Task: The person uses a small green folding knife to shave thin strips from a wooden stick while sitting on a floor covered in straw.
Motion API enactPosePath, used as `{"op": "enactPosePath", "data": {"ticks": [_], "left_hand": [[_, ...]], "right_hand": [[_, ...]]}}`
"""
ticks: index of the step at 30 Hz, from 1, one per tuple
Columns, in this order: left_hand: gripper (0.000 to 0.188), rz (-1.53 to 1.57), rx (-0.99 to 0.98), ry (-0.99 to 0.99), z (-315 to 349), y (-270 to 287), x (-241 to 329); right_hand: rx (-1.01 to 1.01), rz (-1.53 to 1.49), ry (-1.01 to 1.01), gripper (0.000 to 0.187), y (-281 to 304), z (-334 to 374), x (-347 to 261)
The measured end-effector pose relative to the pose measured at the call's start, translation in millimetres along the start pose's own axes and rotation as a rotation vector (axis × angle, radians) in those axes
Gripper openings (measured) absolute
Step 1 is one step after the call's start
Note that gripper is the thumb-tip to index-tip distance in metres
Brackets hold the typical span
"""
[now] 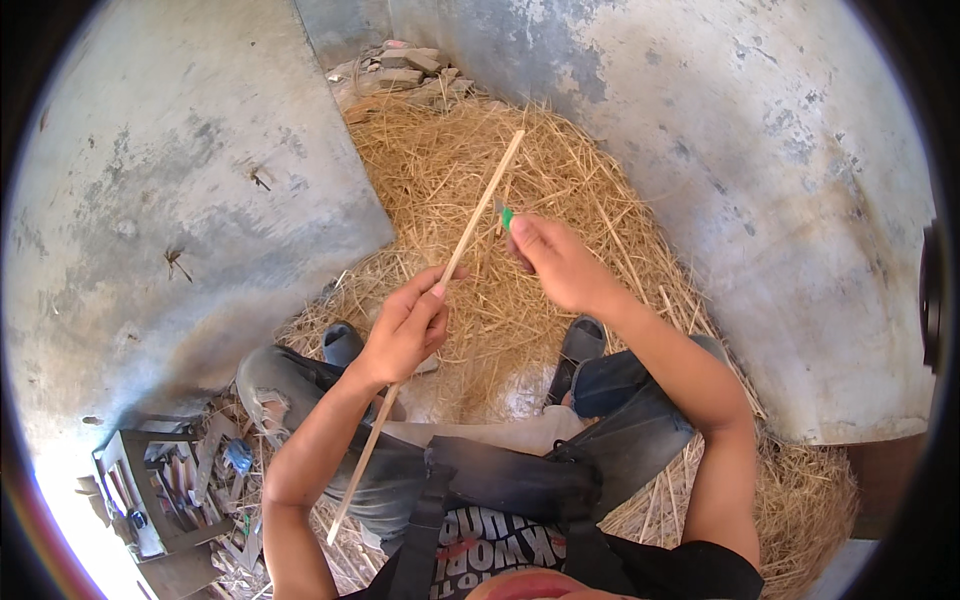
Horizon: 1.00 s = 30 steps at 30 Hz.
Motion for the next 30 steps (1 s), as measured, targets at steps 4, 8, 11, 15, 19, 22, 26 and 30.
{"op": "enactPosePath", "data": {"ticks": [4,8,11,15,19,22,26,30], "left_hand": [[0.043,0.033,0.003,-0.017,3,3,-4],[0.044,0.081,0.001,0.010,8,-2,-9],[0.047,0.106,-0.015,0.029,17,-1,-13],[0.050,0.096,0.009,0.046,21,-1,-21],[0.050,0.197,-0.015,0.067,20,0,-26],[0.050,0.154,-0.027,0.086,32,2,-27],[0.050,0.178,-0.050,0.047,27,-1,-21],[0.050,0.185,-0.040,0.053,28,0,-24]], "right_hand": [[-0.071,0.300,0.053,0.058,-32,19,-20],[-0.053,0.465,0.208,0.057,-53,24,-14],[-0.029,0.587,0.190,0.059,-33,5,-19],[0.035,0.498,0.261,0.057,-20,1,-13],[-0.038,0.630,0.270,0.060,-46,13,-3],[0.070,0.602,0.198,0.064,-1,-12,-2],[0.005,0.604,0.249,0.065,-12,-4,-17],[-0.111,0.654,0.296,0.065,-52,15,-14]]}}
Point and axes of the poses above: each hand's wrist, its own z-axis away from the middle knuckle, its own y-axis out of the back of the hand, x = y × z, the point moved 8 cm from there along -z, towards the middle knuckle, and after that the axes turned 13 degrees about -z, right-handed, at the moved point
